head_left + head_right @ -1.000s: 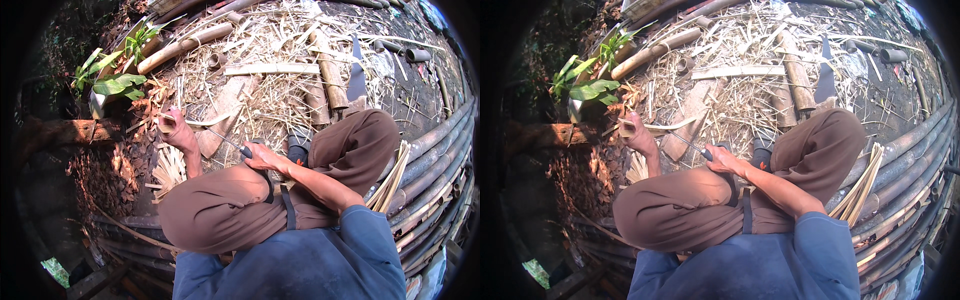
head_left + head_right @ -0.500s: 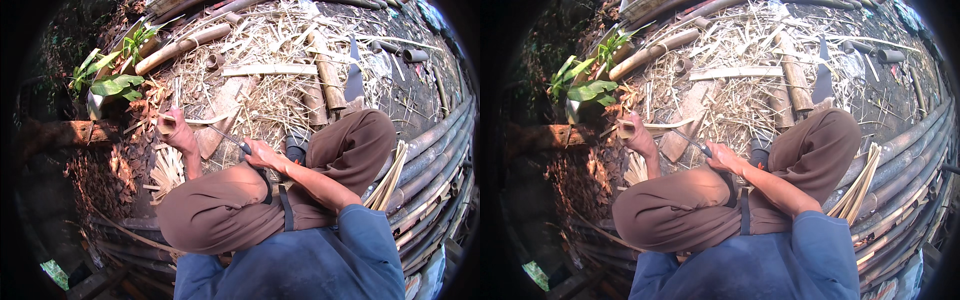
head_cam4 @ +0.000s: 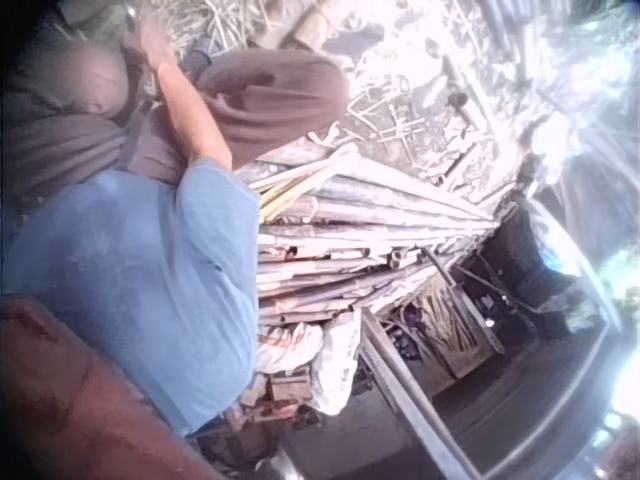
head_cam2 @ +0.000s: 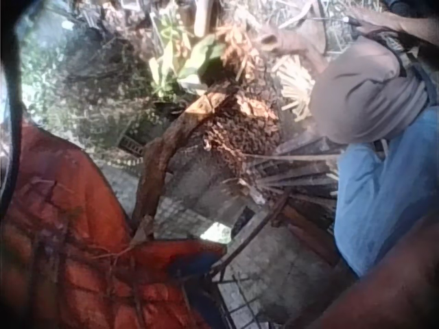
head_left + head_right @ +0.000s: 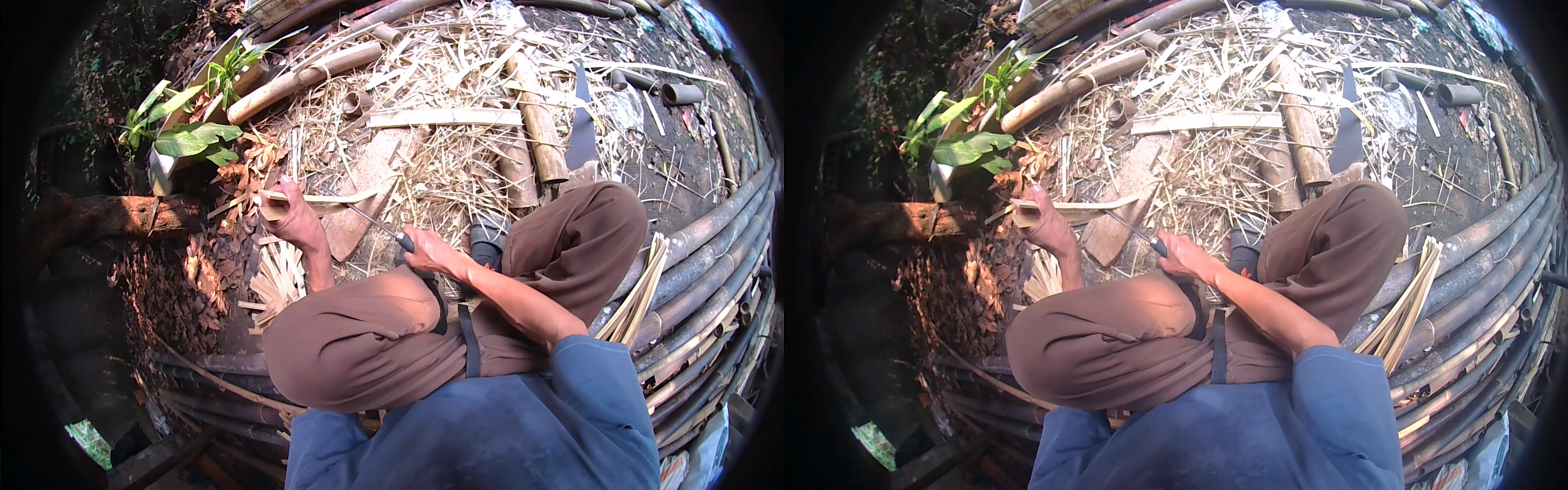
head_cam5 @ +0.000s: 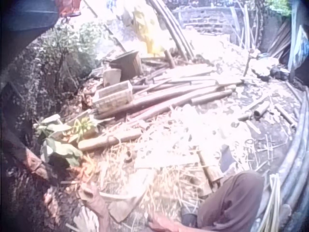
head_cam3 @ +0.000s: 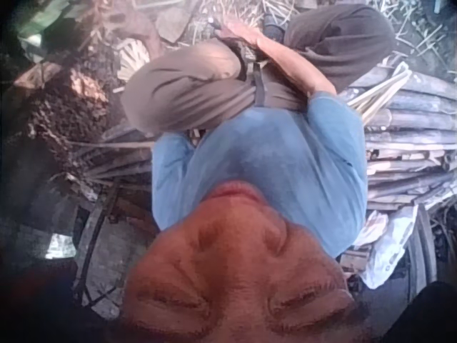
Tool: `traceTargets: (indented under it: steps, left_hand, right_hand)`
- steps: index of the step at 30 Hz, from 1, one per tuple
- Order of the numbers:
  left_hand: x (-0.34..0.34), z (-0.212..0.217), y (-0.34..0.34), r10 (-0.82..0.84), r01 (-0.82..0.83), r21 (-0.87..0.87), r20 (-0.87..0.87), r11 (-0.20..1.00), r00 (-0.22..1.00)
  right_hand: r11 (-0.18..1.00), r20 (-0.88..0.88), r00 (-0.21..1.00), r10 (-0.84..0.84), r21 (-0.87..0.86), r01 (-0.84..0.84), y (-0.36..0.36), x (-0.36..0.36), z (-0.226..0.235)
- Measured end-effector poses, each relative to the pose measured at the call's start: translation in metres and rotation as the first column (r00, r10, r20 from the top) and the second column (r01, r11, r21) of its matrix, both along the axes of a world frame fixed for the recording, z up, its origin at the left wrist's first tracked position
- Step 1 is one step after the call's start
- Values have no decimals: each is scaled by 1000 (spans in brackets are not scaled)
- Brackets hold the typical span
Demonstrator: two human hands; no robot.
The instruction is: The person sits on the ground and uses a knife to split bamboo strips into smaller pieces. They repeatedly pick up bamboo pieces, split them, and place the resulting pieces on the ground.
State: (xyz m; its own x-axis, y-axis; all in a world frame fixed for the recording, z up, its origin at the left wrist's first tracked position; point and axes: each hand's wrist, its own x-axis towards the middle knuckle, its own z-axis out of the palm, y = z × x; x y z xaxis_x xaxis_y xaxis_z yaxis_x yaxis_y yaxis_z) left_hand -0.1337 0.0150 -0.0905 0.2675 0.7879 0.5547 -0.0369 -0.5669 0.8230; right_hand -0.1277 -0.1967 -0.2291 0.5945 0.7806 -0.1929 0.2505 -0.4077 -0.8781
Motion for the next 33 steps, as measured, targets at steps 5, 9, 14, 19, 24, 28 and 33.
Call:
traceTargets:
  steps: [5, 9, 14, 19, 24, 28, 33]
  left_hand:
    - [2, -3, -13, 30, -23, 93, -74, 995, 997]
    - [5, -8, -2, -51, 49, 51, 26, 997, 998]
    - [4, -9, -2, 9, -3, 117, -52, 993, 999]
    - [9, -7, -6, 2, 4, 100, -54, 995, 999]
    - [11, -5, 0, 65, -41, 189, -123, 981, 990]
    - [8, -7, 8, -5, 5, 8, -27, 1000, 1000]
    - [9, -1, 22, -49, 70, -111, 178, 991, 983]
  right_hand:
    - [999, -457, 889, 7, -35, -25, -4, 3, 35]
    - [987, 114, 991, -63, -141, 79, -6, 5, -6]
    - [998, -330, 942, -55, -25, 49, -2, 2, 6]
    - [978, 69, 995, -76, -188, 88, -7, 8, -17]
    - [997, -354, 933, -68, -58, 50, -5, 8, -8]
    - [983, -220, 959, -178, -76, 165, -12, -14, -22]
    - [993, -65, 993, -100, 53, 104, 0, -14, 29]
